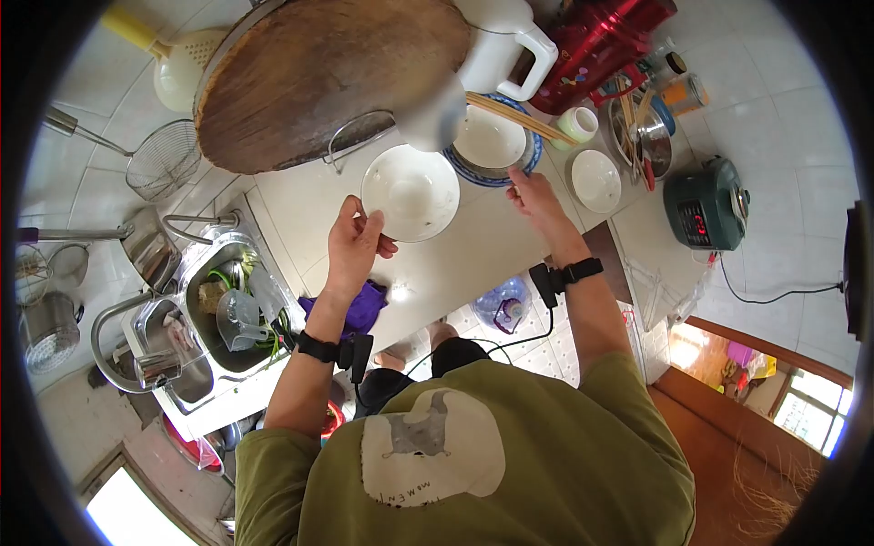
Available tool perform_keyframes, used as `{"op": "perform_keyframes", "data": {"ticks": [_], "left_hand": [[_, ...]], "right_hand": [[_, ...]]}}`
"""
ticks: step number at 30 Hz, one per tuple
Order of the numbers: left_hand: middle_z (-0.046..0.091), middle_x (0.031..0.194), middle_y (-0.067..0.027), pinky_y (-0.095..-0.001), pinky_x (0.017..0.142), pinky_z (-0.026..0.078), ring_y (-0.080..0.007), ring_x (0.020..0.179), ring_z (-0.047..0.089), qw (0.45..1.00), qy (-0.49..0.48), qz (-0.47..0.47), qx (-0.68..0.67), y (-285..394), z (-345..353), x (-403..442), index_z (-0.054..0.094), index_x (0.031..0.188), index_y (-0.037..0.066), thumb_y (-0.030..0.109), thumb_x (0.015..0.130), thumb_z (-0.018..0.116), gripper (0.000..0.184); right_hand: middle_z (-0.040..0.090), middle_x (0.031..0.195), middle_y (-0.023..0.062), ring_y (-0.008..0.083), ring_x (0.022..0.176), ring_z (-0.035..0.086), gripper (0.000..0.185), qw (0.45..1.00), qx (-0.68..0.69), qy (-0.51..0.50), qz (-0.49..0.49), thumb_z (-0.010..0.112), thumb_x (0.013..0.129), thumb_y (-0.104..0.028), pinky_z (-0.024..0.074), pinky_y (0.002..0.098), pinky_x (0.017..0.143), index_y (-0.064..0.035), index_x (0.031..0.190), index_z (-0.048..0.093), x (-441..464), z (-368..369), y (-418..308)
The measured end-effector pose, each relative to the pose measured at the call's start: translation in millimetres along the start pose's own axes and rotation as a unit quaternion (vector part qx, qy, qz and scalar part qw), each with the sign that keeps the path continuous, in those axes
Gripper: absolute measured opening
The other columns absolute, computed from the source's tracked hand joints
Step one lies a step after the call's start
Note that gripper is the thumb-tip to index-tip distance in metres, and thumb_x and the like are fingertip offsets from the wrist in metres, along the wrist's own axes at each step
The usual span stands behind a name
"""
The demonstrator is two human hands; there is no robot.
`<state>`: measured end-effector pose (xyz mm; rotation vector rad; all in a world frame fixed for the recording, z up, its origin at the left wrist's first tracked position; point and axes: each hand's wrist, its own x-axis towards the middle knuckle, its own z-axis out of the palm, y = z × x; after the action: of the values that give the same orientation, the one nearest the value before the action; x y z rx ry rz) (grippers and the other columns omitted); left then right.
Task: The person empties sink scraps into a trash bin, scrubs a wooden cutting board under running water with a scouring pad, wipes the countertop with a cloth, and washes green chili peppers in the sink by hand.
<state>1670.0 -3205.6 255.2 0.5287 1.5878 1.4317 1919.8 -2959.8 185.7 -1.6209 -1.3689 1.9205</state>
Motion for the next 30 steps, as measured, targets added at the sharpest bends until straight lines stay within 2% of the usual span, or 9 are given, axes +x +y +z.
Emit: {"op": "perform_keyframes", "data": {"ticks": [2,5,12,21,24,26,27,28,30], "left_hand": [[0.065,0.069,-0.01,-0.026,0.048,0.054,-0.0142,0.054,0.065,1.0,-0.02,-0.001,0.005,-0.6,6.9,5.3,0.041,0.097,0.005,0.01,0.104,0.055,0.016],[0.066,0.071,-0.0121,-0.027,0.049,0.055,-0.0146,0.054,0.065,0.999,-0.04,-0.01,-0.014,7.1,28.0,17.8,0.041,0.097,0.004,0.01,0.103,0.055,0.016],[0.068,0.076,-0.0157,-0.0293,0.052,0.058,-0.0194,0.058,0.068,0.992,-0.081,-0.035,-0.092,1.6,102.6,88.7,0.043,0.099,0.003,0.009,0.1,0.056,0.014],[0.069,0.075,-0.0139,-0.0335,0.058,0.063,-0.0231,0.062,0.071,0.995,-0.053,-0.077,-0.016,-14.6,131.9,124.4,0.047,0.102,0.002,0.021,0.099,0.066,0.028],[0.069,0.089,-0.0152,-0.0331,0.056,0.062,-0.0206,0.076,0.072,0.981,-0.063,-0.12,0.139,-12.1,121.2,124.4,0.05,0.112,0.001,0.033,0.095,0.074,0.043],[0.065,0.112,-0.0161,-0.0342,0.062,0.062,-0.019,0.095,0.068,0.969,0.09,0.028,0.227,-44.6,114.6,128.0,0.051,0.129,0.002,0.044,0.09,0.077,0.063],[0.057,0.128,-0.0155,-0.0366,0.071,0.061,-0.0197,0.107,0.063,0.979,0.047,0.031,0.194,-79.0,109.4,147.1,0.046,0.141,0.004,0.048,0.088,0.077,0.075],[0.059,0.126,-0.0134,-0.0375,0.081,0.058,-0.0214,0.105,0.065,0.993,-0.052,-0.028,0.103,-62.3,109.5,138.6,0.042,0.149,0.007,0.046,0.089,0.077,0.08],[0.061,0.124,-0.0105,-0.0358,0.084,0.056,-0.0197,0.103,0.065,0.998,-0.032,-0.042,0.031,-39.3,124.1,113.9,0.04,0.152,0.007,0.044,0.091,0.076,0.08]], "right_hand": [[0.063,0.07,0.006,0.0109,0.051,0.052,0.055,0.988,-0.151,0.026,-0.001,0.057,0.101,-0.053,0.039,0.0264,0.045,-0.001,0.085,0.064,-2.1,-6.1,-6.0],[0.062,0.067,0.0051,0.0111,0.052,0.053,0.059,0.985,-0.169,0.034,0.002,0.056,0.101,-0.057,0.041,0.0265,0.047,-0.0012,0.084,0.065,-8.2,-8.5,-11.7],[0.059,0.065,0.0027,0.0099,0.054,0.053,0.055,0.996,-0.087,0.027,-0.016,0.055,0.102,-0.056,0.0393,0.0239,0.048,-0.0055,0.081,0.062,-20.3,-18.8,1.0],[0.056,0.064,-0.0007,0.0076,0.054,0.052,0.048,0.998,0.007,0.062,-0.026,0.054,0.104,-0.05,0.0364,0.0227,0.048,-0.0093,0.081,0.059,-64.1,-37.6,23.3],[0.056,0.064,-0.001,0.0072,0.053,0.049,0.046,0.998,0.028,0.058,-0.019,0.053,0.105,-0.049,0.0339,0.0226,0.048,-0.0099,0.081,0.059,-74.2,-41.5,28.8],[0.056,0.065,-0.0014,0.0065,0.053,0.046,0.045,1.0,0.025,0.015,-0.006,0.054,0.105,-0.048,0.0316,0.0227,0.048,-0.0104,0.081,0.059,-80.2,-43.8,34.3],[0.056,0.065,-0.0014,0.0065,0.053,0.046,0.045,1.0,0.021,0.004,-0.004,0.054,0.105,-0.048,0.0316,0.0227,0.048,-0.0104,0.081,0.059,-82.8,-43.0,37.2],[0.055,0.065,-0.0016,0.006,0.054,0.045,0.045,0.999,0.034,-0.001,0.004,0.054,0.105,-0.048,0.0311,0.0224,0.049,-0.0104,0.082,0.06,-84.8,-41.8,39.7],[0.055,0.066,-0.0018,0.0055,0.055,0.044,0.044,0.999,0.041,-0.018,0.014,0.055,0.105,-0.048,0.0305,0.022,0.049,-0.0105,0.082,0.061,-84.7,-34.6,41.9]]}}
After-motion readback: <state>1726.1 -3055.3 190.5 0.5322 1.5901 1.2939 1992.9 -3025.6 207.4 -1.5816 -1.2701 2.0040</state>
